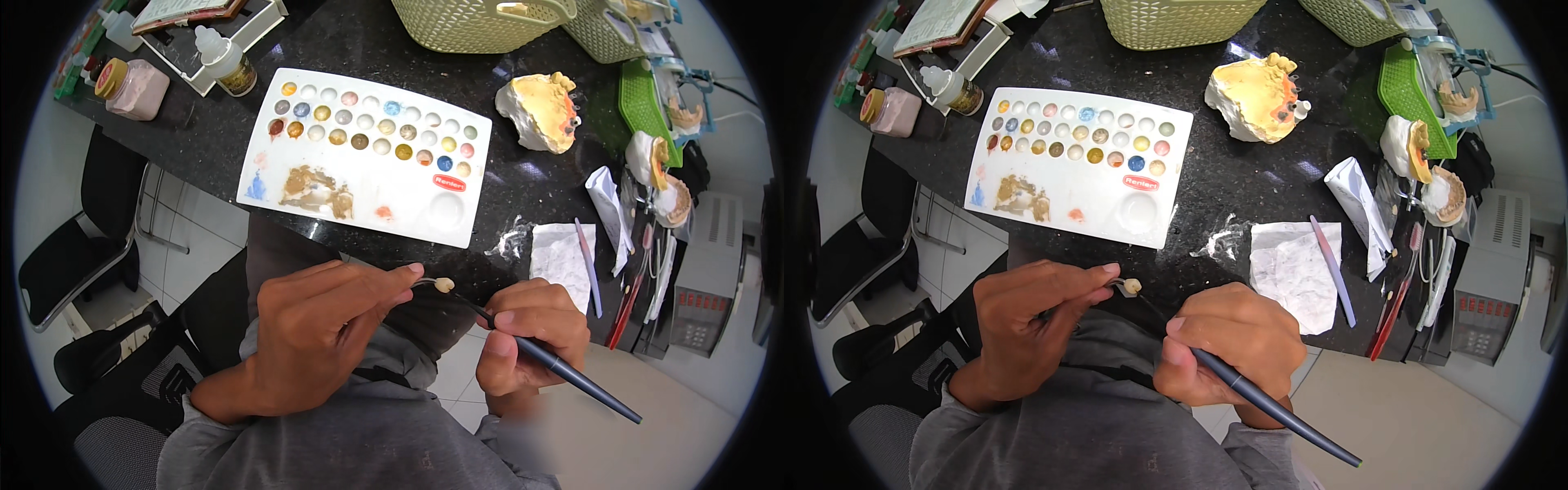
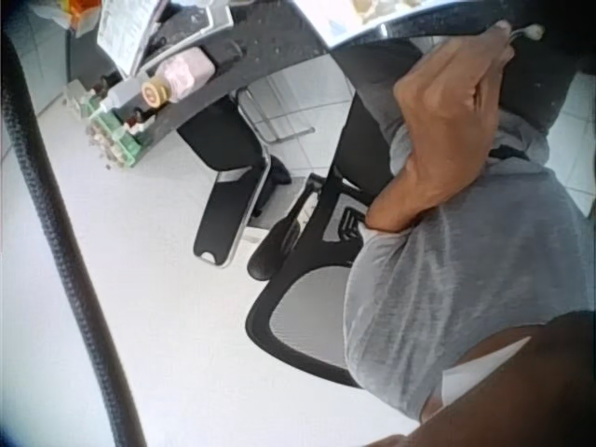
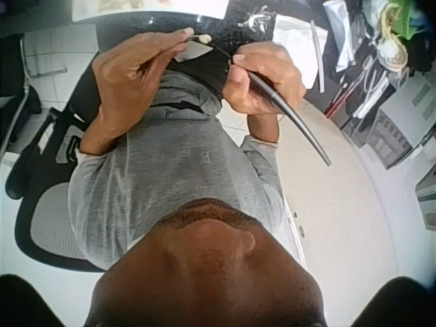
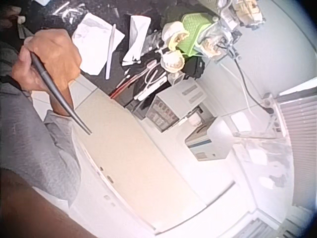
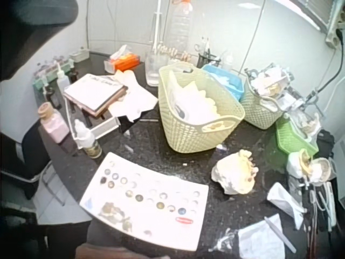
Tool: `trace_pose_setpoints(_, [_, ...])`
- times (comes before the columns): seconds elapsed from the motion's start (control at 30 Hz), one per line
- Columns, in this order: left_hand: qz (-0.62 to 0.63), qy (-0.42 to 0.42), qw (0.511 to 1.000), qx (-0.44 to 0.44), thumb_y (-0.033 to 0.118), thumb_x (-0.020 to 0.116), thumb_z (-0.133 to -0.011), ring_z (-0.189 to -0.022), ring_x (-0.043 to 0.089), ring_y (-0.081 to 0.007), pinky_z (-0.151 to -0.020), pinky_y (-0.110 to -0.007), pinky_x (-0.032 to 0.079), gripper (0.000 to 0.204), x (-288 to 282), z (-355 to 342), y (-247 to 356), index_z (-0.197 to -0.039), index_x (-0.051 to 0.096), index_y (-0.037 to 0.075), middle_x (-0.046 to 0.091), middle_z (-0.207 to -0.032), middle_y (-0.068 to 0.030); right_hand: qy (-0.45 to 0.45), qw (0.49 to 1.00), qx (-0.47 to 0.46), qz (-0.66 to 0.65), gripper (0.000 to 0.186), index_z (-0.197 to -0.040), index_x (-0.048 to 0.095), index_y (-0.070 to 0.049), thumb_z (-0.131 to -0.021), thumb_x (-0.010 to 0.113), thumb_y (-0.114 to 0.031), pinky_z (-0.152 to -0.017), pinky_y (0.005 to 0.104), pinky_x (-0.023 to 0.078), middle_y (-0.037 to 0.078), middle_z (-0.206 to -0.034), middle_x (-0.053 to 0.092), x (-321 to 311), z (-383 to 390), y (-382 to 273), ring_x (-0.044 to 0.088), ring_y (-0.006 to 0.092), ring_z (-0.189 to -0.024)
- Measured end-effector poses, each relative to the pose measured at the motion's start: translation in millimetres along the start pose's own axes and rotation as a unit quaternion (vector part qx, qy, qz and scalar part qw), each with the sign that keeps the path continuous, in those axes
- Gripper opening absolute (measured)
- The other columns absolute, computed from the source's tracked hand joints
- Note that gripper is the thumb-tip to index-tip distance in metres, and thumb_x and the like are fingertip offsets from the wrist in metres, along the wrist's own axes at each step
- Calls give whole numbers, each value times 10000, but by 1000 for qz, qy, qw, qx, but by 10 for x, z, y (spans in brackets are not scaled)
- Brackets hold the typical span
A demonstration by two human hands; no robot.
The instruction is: The person stains an artificial tooth by picking up pigment from a palette with a thin brush and painting it onto the tooth held in a clamp.
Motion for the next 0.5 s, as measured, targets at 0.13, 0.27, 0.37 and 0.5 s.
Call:
trace_pose_setpoints(0.13, [-9,3,1000,8,-89,687,-746,-684,689,-179,-580,-246,520,261,-1,-17,-19,-992,699,-1,703,-778,-118,6,1000,-14,5,101,-764,600,3,-702,673,-28,-452,259,505,86,-603,596,17,-14,26,604,174,-478])
trace_pose_setpoints(0.27, [-7,4,1000,28,-36,701,-763,-681,688,-206,-562,-272,525,212,-2,-13,-23,-972,689,-2,703,-813,-112,-1,1000,-13,9,124,-790,596,8,-704,677,-30,-462,256,505,95,-615,603,-4,8,34,609,178,-495])
trace_pose_setpoints(0.37, [10,6,999,32,-31,701,-768,-681,688,-215,-563,-277,524,191,-8,-6,-36,-957,685,-9,706,-836,-119,5,999,-19,28,147,-830,588,15,-716,670,-31,-476,257,506,109,-643,605,-37,12,18,615,180,-523])
trace_pose_setpoints(0.5, [38,1,999,5,-23,701,-775,-691,691,-226,-580,-271,530,183,-83,40,-101,-957,687,-7,707,-851,-126,53,998,-4,23,178,-955,538,23,-865,617,-109,-468,211,453,140,-756,557,-49,-12,9,552,138,-529])
Point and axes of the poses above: each hand's wrist, its own z-axis away from the middle knuckle, its own x-axis out of the palm, y = z × x, the point moved 6 cm from there along -z, towards the middle knuckle
